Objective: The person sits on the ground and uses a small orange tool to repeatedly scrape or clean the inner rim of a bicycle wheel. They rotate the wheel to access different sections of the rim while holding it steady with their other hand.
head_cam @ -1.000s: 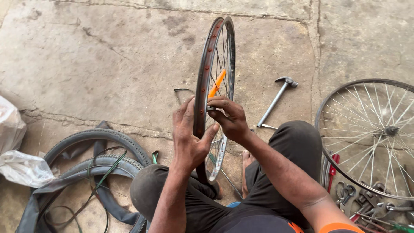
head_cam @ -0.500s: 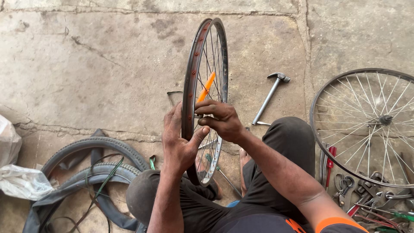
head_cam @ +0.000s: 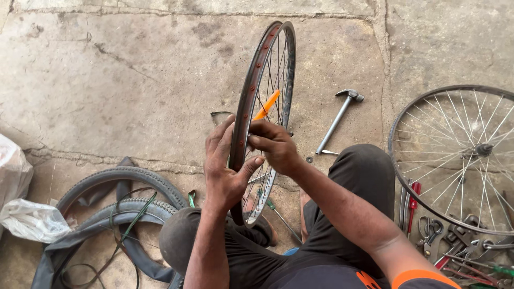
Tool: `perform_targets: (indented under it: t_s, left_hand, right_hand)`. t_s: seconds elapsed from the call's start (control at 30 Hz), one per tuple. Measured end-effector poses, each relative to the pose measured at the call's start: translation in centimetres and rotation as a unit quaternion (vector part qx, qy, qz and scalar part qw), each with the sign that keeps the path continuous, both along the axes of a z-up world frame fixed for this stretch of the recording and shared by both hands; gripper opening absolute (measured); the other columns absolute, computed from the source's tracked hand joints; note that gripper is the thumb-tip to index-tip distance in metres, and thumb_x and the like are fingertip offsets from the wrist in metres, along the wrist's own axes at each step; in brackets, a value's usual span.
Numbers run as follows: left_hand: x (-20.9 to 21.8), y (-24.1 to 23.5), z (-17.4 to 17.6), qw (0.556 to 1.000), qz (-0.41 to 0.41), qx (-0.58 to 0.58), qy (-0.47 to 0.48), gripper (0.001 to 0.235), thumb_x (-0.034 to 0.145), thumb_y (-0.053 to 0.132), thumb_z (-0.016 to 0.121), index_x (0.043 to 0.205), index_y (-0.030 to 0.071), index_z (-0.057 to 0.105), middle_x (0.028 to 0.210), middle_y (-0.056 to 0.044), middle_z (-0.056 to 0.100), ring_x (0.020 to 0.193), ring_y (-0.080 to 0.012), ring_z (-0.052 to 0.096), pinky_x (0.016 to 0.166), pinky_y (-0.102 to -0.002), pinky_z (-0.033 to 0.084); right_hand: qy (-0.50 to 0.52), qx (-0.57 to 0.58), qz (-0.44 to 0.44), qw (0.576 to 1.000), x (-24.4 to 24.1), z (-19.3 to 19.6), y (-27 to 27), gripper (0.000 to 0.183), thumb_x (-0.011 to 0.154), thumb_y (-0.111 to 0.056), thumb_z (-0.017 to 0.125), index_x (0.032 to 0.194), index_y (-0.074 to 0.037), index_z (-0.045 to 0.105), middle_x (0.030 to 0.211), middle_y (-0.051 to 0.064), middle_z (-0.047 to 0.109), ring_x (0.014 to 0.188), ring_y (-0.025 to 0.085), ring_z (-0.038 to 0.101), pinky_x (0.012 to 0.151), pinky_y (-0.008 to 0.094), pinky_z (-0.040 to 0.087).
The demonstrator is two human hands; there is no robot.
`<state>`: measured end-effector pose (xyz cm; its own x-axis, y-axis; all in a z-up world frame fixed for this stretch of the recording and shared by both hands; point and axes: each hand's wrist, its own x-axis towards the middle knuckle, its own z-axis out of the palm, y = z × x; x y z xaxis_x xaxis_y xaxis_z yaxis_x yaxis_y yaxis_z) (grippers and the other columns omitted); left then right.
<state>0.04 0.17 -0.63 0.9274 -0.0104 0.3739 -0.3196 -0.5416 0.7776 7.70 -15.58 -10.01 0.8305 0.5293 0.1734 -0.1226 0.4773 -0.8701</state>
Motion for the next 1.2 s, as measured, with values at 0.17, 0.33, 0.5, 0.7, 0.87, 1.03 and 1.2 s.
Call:
perform_targets:
  t_s: [0.17, 0.33, 0.5, 0.7, 0.87, 1.03, 1.2]
  left_hand:
    - [0.1, 0.2, 0.0, 1.0, 0.003, -0.021, -0.001, 0.08, 0.088, 0.043, 0.082, 0.152, 0.005, 0.051, 0.151, -0.019, 0.055, 0.142, -0.0343, 0.051, 0.117, -0.048, 0.046]
    - [0.0, 0.4, 0.1, 1.0, 0.022, -0.007, 0.005, 0.074, 0.089, 0.042, 0.083, 0.149, 0.007, 0.055, 0.132, -0.012, 0.064, 0.127, -0.0296, 0.058, 0.106, -0.045, 0.052]
    - [-0.2, 0.1, 0.1, 0.999, 0.03, -0.003, -0.014, 0.075, 0.086, 0.04, 0.084, 0.147, 0.007, 0.057, 0.123, -0.012, 0.063, 0.114, -0.0254, 0.06, 0.096, -0.041, 0.054]
    - [-0.1, 0.1, -0.2, 0.999, 0.037, -0.01, 0.0, 0.072, 0.087, 0.038, 0.086, 0.146, 0.009, 0.058, 0.116, -0.009, 0.064, 0.108, -0.0228, 0.063, 0.093, -0.039, 0.054]
    - [-0.1, -0.2, -0.5, 0.999, 0.023, -0.035, 0.027, 0.077, 0.086, 0.042, 0.082, 0.148, 0.008, 0.055, 0.12, -0.012, 0.058, 0.108, -0.0241, 0.062, 0.089, -0.037, 0.06]
    - [-0.5, -0.6, -0.1, 0.999, 0.036, 0.0, -0.018, 0.074, 0.09, 0.047, 0.079, 0.144, 0.002, 0.056, 0.119, -0.014, 0.059, 0.11, -0.0269, 0.062, 0.091, -0.041, 0.056]
    - [-0.3, -0.6, -0.1, 0.988, 0.095, 0.041, 0.116, 0.064, 0.086, 0.06, 0.075, 0.111, 0.003, 0.063, 0.102, -0.011, 0.06, 0.092, -0.0234, 0.062, 0.077, -0.042, 0.054]
  right_hand:
    - [-0.139, -0.073, -0.072, 0.985, 0.0, 0.5, -1.3, 0.019, 0.101, -0.004, 0.07, 0.119, -0.003, 0.066, 0.119, 0.009, 0.067, 0.112, 0.017, 0.067, 0.1, 0.033, 0.059]
    - [-0.083, -0.068, -0.054, 0.993, -0.1, 0.0, -1.0, 0.022, 0.103, -0.005, 0.065, 0.124, -0.003, 0.065, 0.118, 0.009, 0.069, 0.113, 0.016, 0.067, 0.101, 0.034, 0.059]
    - [0.036, -0.012, -0.019, 0.999, 0.5, -0.7, -0.2, 0.029, 0.107, -0.01, 0.061, 0.134, 0.001, 0.064, 0.113, 0.01, 0.07, 0.103, 0.015, 0.066, 0.092, 0.031, 0.058]
    - [-0.074, -0.116, -0.108, 0.985, -1.3, -0.1, -0.2, 0.032, 0.107, -0.019, 0.06, 0.13, 0.003, 0.063, 0.113, 0.013, 0.071, 0.102, 0.018, 0.071, 0.091, 0.033, 0.063]
    - [-0.028, -0.107, -0.046, 0.993, -0.3, 0.6, -0.3, 0.033, 0.113, -0.021, 0.052, 0.124, 0.005, 0.068, 0.106, 0.016, 0.072, 0.098, 0.022, 0.071, 0.091, 0.035, 0.064]
    - [-0.094, -0.174, -0.146, 0.969, -1.8, 0.5, -0.5, 0.036, 0.107, -0.014, 0.054, 0.137, 0.005, 0.058, 0.123, 0.016, 0.069, 0.113, 0.02, 0.068, 0.097, 0.031, 0.058]
    - [-0.031, -0.141, -0.084, 0.986, -1.9, -0.5, -0.9, 0.044, 0.105, -0.008, 0.057, 0.147, 0.006, 0.059, 0.116, 0.019, 0.069, 0.099, 0.02, 0.062, 0.089, 0.032, 0.056]
